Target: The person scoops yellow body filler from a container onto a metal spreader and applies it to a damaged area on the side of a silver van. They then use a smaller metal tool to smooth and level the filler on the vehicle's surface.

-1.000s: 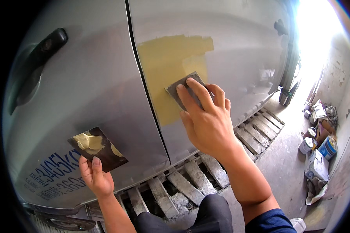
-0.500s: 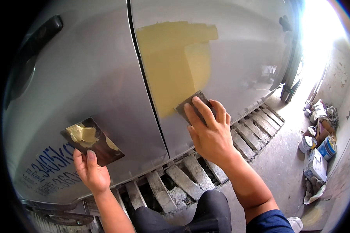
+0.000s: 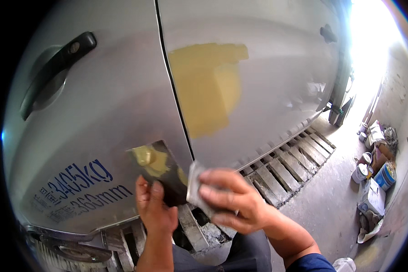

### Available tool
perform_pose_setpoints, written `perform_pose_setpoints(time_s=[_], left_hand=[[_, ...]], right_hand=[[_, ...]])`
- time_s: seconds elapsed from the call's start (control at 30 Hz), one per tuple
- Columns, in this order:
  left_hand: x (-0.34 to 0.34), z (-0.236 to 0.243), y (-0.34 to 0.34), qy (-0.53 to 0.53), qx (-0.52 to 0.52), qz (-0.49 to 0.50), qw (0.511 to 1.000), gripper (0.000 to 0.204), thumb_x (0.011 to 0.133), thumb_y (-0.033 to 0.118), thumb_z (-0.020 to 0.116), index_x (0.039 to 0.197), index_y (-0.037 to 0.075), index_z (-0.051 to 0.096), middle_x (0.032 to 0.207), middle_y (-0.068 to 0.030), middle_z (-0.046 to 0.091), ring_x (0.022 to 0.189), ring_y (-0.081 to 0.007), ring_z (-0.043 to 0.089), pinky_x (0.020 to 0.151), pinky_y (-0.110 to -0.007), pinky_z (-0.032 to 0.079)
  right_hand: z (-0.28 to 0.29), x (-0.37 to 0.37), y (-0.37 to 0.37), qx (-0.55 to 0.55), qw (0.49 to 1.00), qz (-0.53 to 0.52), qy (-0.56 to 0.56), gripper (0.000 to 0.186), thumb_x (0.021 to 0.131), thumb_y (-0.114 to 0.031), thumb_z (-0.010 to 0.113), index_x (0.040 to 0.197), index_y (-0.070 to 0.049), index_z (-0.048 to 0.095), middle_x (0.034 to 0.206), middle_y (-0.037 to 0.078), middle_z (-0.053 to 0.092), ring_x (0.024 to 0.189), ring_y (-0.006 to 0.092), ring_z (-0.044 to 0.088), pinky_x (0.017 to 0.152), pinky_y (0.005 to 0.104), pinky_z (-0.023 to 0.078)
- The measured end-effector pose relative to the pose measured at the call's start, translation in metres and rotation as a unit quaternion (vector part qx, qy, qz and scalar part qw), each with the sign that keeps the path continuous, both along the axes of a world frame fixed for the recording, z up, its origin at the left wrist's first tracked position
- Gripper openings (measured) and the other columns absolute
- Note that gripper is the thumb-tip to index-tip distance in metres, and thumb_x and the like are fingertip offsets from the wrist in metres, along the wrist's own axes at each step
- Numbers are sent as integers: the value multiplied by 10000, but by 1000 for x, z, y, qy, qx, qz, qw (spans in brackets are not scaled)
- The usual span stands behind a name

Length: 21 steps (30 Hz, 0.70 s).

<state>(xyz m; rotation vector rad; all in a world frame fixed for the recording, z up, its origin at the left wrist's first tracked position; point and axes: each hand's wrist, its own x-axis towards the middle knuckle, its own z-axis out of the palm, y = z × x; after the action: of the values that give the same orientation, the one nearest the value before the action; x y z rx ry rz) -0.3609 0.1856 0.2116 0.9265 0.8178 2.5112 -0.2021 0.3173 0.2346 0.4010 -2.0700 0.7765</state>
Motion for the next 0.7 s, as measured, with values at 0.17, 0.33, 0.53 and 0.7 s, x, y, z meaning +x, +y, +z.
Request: perform_pose_setpoints(time_s=[0.17, 0.33, 0.53, 0.7], left_hand=[[1, 14, -2, 12, 59, -42, 997, 324, 913, 63, 583, 1224, 27, 499, 1153, -81, 603, 1092, -180, 558, 979, -354, 440], [-62, 29, -21, 107, 65, 74, 989, 328, 920, 79, 581, 1235, 35, 503, 1186, -60, 587, 1080, -169, 557, 986, -337, 426], [-99, 19, -15, 200, 66, 81, 974, 328, 945, 74, 531, 1269, 42, 491, 1199, -54, 585, 1113, -163, 552, 986, -334, 438], [-98, 19, -13, 203, 72, 75, 974, 352, 952, 48, 490, 1303, 50, 477, 1209, -60, 587, 1124, -166, 561, 971, -326, 463]], right_hand=[[-6, -6, 25, 128, 986, -102, -17, 539, 732, -122, 732, 1253, -84, 600, 1359, 108, 479, 1152, 373, 476, 982, 466, 406], [53, -23, 51, 164, 888, -429, 5, 577, 824, -147, 616, 1371, -86, 442, 1410, 103, 376, 1200, 369, 361, 969, 482, 372], [111, -44, 43, 165, 866, -472, -3, 517, 884, -175, 573, 1371, -65, 439, 1414, 134, 349, 1198, 372, 368, 987, 480, 369], [102, -61, 32, 183, 855, -485, -2, 539, 841, -156, 601, 1356, -81, 459, 1359, 127, 369, 1160, 353, 384, 939, 482, 390]])
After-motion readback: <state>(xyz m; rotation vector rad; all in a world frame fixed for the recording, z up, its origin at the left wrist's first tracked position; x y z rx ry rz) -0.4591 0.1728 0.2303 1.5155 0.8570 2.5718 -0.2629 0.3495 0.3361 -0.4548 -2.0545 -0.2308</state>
